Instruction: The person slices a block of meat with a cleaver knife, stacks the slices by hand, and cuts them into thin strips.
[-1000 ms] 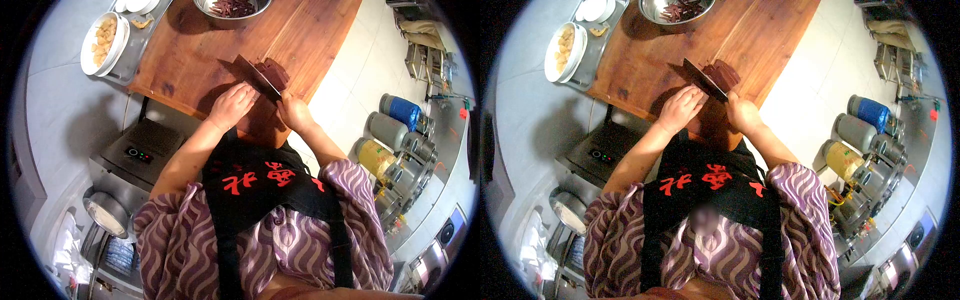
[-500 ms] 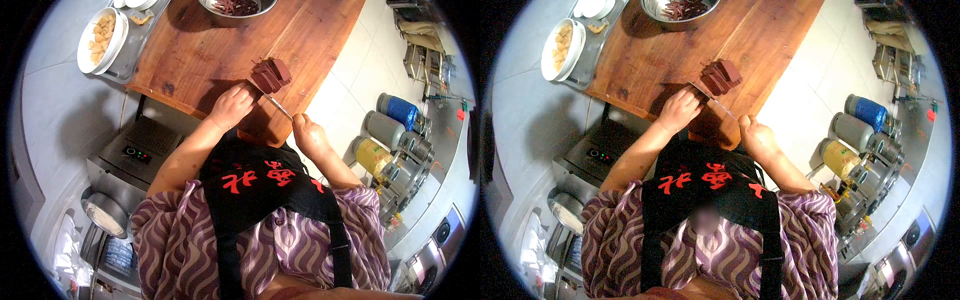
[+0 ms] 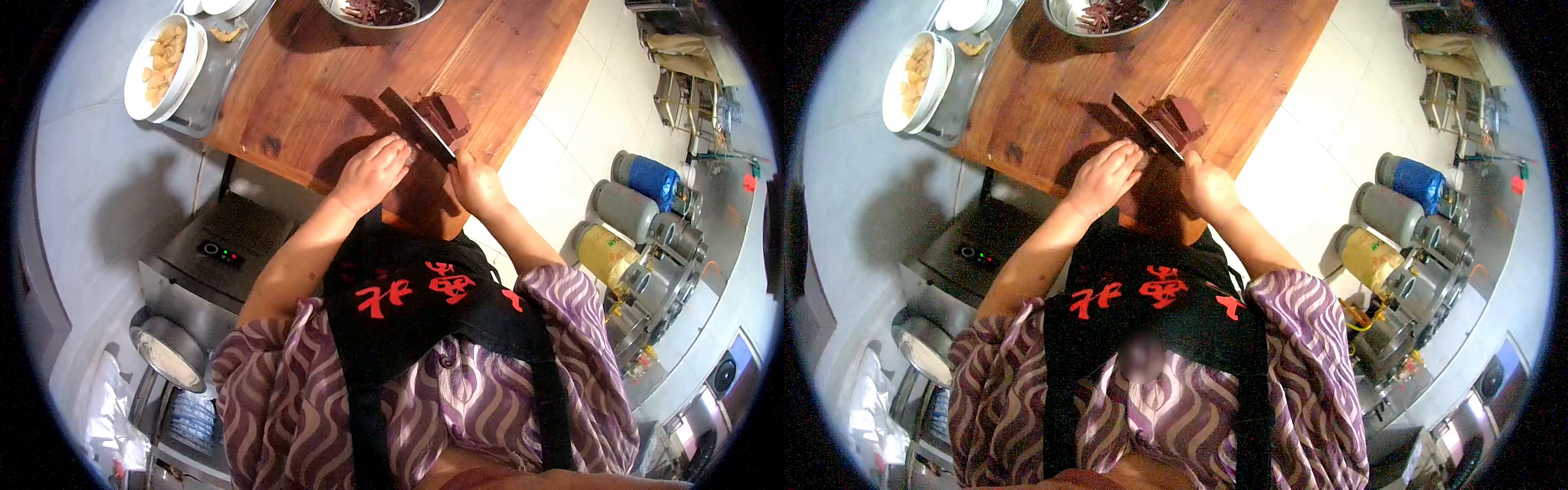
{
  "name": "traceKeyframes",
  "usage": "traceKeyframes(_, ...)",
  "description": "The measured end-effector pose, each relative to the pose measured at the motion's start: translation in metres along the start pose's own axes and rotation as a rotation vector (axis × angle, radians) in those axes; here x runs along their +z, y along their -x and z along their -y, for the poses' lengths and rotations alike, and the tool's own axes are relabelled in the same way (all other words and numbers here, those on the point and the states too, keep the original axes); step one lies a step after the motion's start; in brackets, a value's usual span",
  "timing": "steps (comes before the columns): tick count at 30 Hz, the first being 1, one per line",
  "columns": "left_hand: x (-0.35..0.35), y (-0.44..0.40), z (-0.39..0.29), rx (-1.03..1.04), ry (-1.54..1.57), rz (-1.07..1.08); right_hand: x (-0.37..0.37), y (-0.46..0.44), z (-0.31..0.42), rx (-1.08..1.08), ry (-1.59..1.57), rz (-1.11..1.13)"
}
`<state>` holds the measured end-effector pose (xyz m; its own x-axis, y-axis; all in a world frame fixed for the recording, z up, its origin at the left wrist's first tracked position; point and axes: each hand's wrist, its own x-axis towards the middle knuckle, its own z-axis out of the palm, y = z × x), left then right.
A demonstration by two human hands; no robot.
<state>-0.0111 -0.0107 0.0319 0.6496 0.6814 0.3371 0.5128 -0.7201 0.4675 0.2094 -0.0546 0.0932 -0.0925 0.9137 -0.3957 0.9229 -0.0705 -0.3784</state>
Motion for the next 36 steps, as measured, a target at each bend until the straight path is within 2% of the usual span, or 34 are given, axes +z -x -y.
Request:
traceKeyframes(3,-0.003,0.001,-0.002,0.0,-0.015,0.001,-0.011,0.019,0.003,-0.047,0.042,-0.086)
traceKeyframes(7,0.0,0.005,0.001,-0.016,-0.005,0.03,-0.016,0.041,0.0,-0.059,0.136,0.003)
traceKeyframes(10,-0.004,0.006,0.0,-0.051,-0.02,0.185,-0.024,0.053,0.005,-0.051,0.107,0.033)
traceKeyframes(13,-0.007,-0.001,0.001,0.022,-0.031,0.009,-0.027,0.057,0.003,-0.082,0.139,0.056)
traceKeyframes(16,-0.005,0.006,0.003,-0.039,-0.007,0.151,-0.019,0.048,-0.001,-0.052,0.18,0.142)
traceKeyframes(19,0.001,0.005,0.003,-0.016,0.006,0.043,-0.008,0.025,0.007,-0.047,0.201,0.178)
traceKeyframes(24,0.0,0.003,0.003,-0.004,0.003,0.018,0.025,-0.004,0.001,-0.101,0.116,-0.006)
traceKeyframes(27,-0.005,0.003,0.002,0.023,-0.013,0.029,0.008,-0.013,0.003,0.018,0.077,0.095)
traceKeyframes(31,-0.009,0.004,-0.001,0.025,-0.035,0.035,-0.012,0.015,0.007,-0.09,0.116,-0.052)
traceKeyframes(36,-0.006,0.008,0.0,-0.012,-0.02,0.08,-0.02,0.047,0.002,-0.109,0.136,-0.003)
